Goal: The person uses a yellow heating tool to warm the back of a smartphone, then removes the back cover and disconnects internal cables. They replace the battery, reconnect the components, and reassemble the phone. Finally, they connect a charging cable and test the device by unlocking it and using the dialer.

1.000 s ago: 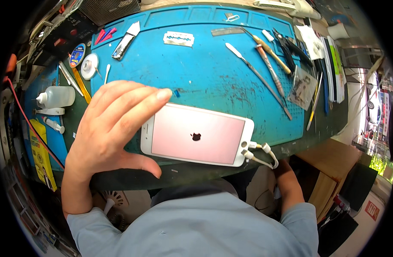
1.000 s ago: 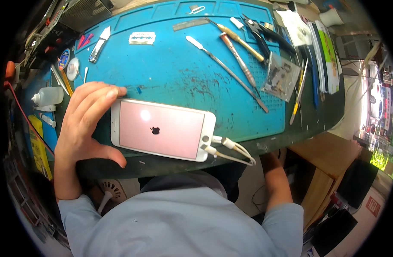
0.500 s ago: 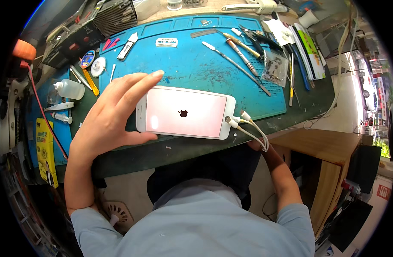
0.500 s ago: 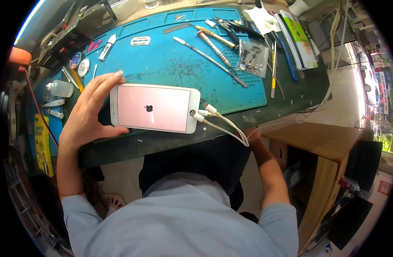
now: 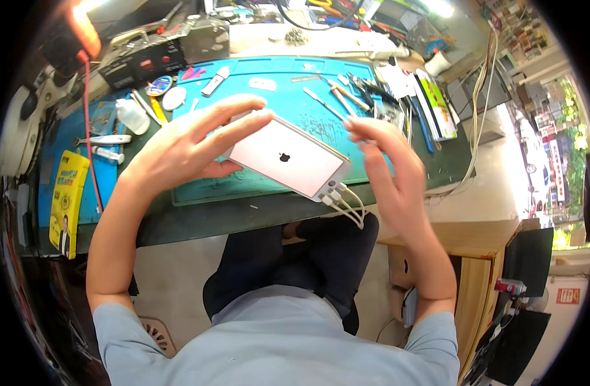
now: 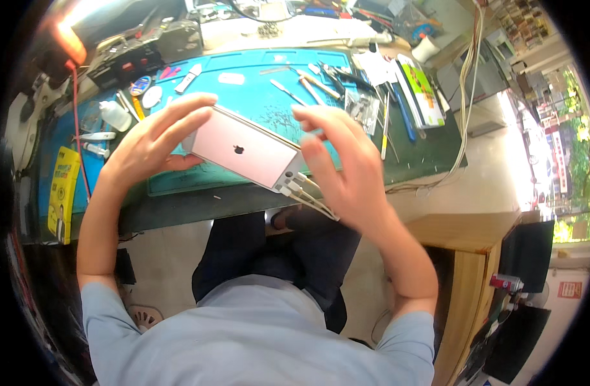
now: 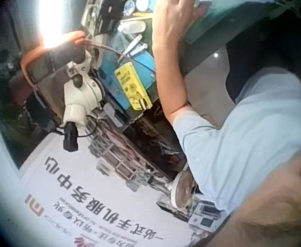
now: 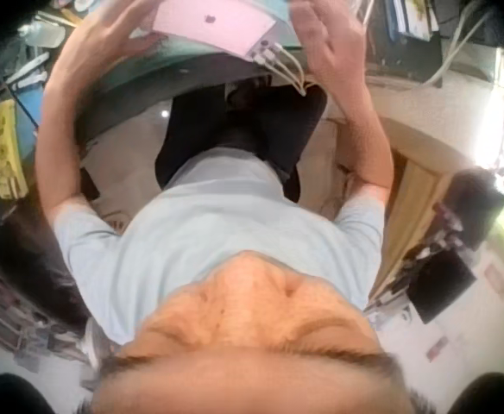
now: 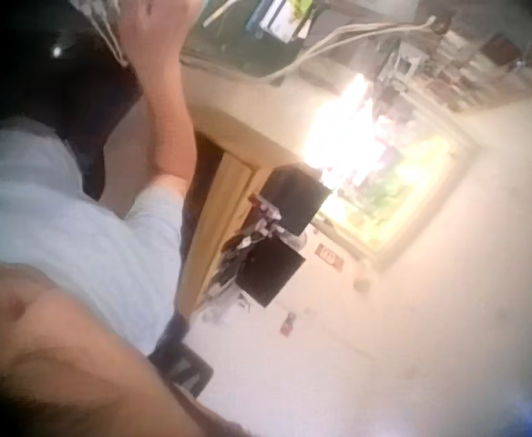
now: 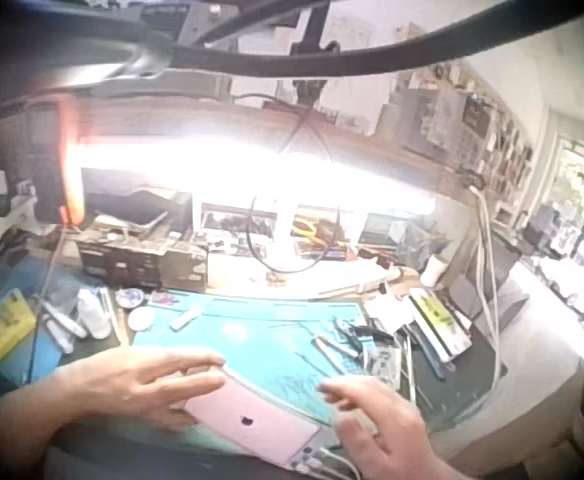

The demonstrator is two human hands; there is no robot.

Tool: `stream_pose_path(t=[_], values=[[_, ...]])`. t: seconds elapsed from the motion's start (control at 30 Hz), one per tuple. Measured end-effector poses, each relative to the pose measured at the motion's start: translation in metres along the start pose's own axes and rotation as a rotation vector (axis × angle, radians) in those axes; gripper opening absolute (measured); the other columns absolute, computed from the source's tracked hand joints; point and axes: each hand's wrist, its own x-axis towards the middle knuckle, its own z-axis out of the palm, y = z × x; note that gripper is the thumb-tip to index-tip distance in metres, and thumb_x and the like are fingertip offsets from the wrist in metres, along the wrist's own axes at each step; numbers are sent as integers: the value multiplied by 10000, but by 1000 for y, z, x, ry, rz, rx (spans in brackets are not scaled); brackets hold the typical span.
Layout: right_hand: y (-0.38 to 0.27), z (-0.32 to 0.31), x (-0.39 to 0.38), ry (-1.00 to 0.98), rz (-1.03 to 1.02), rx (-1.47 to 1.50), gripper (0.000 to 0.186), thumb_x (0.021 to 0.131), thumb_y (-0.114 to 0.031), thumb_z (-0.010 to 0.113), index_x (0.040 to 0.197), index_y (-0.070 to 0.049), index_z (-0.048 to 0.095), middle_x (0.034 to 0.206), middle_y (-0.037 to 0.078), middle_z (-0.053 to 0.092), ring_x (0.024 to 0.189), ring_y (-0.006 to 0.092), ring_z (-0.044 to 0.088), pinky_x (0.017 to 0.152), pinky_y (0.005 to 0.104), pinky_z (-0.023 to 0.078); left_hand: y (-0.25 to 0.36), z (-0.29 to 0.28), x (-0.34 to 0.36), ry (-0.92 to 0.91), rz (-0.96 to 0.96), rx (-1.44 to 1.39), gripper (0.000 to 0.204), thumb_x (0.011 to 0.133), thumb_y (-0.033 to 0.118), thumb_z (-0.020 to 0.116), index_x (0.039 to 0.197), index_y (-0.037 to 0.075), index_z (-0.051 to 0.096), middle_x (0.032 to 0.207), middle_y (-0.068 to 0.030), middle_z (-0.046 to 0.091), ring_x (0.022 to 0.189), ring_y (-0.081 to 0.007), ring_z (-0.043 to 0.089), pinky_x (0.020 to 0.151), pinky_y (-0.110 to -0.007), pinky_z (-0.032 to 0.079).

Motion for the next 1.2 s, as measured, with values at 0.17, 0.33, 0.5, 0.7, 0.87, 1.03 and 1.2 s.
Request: stream_pose_path(t=[0.17, 0.33, 0.5, 0.7, 0.87, 1.03, 1.2], values=[[46, 21, 71, -764, 542, 492, 774, 1099, -620, 205, 1439, -28, 571, 1301, 134, 680, 1108, 168, 662, 953, 321, 513, -10, 3, 4, 69, 84, 13, 975, 719, 103, 878, 1563, 148, 392, 1538, -162, 490, 1300, -373, 593, 1002, -433, 580], [52, 40, 69, -693, 665, 460, 580, 1104, -505, 415, 1326, -26, 654, 1098, 65, 717, 928, 102, 639, 825, 280, 507, -9, 4, 6, 0, -30, -36, 929, 772, 179, 847, 1572, 121, 377, 1559, -140, 488, 1314, -335, 594, 1044, -415, 551], [44, 52, 72, -440, 591, 789, 453, 1113, -385, 437, 1246, -8, 649, 1038, 57, 704, 888, 99, 657, 759, 258, 526, -22, 5, 4, 163, -196, -286, 1003, 840, 126, 836, 1641, 155, 233, 1549, -201, 473, 1245, -314, 640, 1023, -426, 553], [36, 70, 99, -137, 518, 1242, 433, 1118, -305, 375, 1337, 11, 574, 1154, 132, 707, 970, 173, 725, 802, 322, 612, -3, 30, 27, 658, -621, -1232, 776, 1076, 412, 544, 1635, 65, 133, 1479, -187, 497, 1269, -275, 593, 1106, -427, 486], [28, 104, 120, 3, 364, 1266, 399, 1113, -235, 356, 1248, 42, 609, 1090, 143, 715, 924, 183, 737, 732, 311, 612, 22, 34, 48, 460, -846, -1777, 824, 1041, 708, 221, 1589, 101, 323, 1501, -131, 530, 1351, -301, 555, 1100, -526, 484], [26, 119, 119, 36, 268, 1207, 375, 1105, -235, 376, 1208, 29, 622, 1073, 131, 711, 900, 160, 724, 757, 302, 599, 5, 42, 33, 390, -836, -1974, 825, 1029, 737, 174, 1564, 147, 390, 1464, -109, 564, 1281, -293, 595, 1003, -538, 543], [42, 108, 116, -81, 390, 1214, 365, 1098, -264, 396, 1233, 0, 609, 1068, 98, 695, 940, 142, 689, 814, 299, 569, 2, 51, 28, 325, -746, -2212, 812, 1029, 737, 162, 1532, 158, 431, 1419, -117, 585, 1225, -275, 610, 906, -503, 566]])
